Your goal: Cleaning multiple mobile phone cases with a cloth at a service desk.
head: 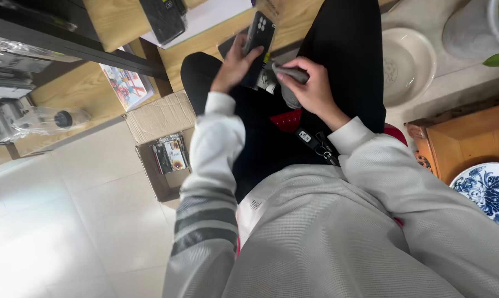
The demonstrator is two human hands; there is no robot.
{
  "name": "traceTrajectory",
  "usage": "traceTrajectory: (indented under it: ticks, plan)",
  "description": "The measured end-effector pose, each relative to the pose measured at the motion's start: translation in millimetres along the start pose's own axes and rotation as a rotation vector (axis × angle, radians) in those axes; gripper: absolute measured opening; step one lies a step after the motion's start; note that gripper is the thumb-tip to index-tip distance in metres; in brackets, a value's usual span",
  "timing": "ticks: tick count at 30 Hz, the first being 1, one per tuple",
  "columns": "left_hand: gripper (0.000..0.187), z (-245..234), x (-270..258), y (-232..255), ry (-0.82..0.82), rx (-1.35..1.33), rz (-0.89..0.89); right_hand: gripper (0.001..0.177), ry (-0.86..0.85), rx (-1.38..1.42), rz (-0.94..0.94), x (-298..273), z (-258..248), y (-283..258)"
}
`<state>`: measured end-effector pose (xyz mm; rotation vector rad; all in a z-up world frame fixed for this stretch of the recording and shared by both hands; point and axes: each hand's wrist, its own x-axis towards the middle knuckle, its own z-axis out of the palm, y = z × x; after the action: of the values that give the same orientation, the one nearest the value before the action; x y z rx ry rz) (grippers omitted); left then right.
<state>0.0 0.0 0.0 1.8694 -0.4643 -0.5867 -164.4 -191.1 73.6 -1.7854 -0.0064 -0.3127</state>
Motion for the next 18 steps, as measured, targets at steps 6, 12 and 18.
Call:
traceTrajectory:
  ticks: [6, 12, 18]
  plan:
    - [0.037, -45.9, 58.9, -38.6, -0.046, 0.533, -0.010, 0.017, -0.051, 0.038, 0.093, 4.3, 7.7, -12.0]
    - [0.038, -51.1, 107.7, -81.1, 0.004, 0.671, -0.112, 0.017, -0.051, -0.032, 0.172, 19.2, 8.3, -19.2]
    - [0.038, -49.8, 140.6, -131.7, -0.053, 0.793, -0.191, 0.016, -0.063, -0.035, 0.285, 33.3, 9.4, -11.2]
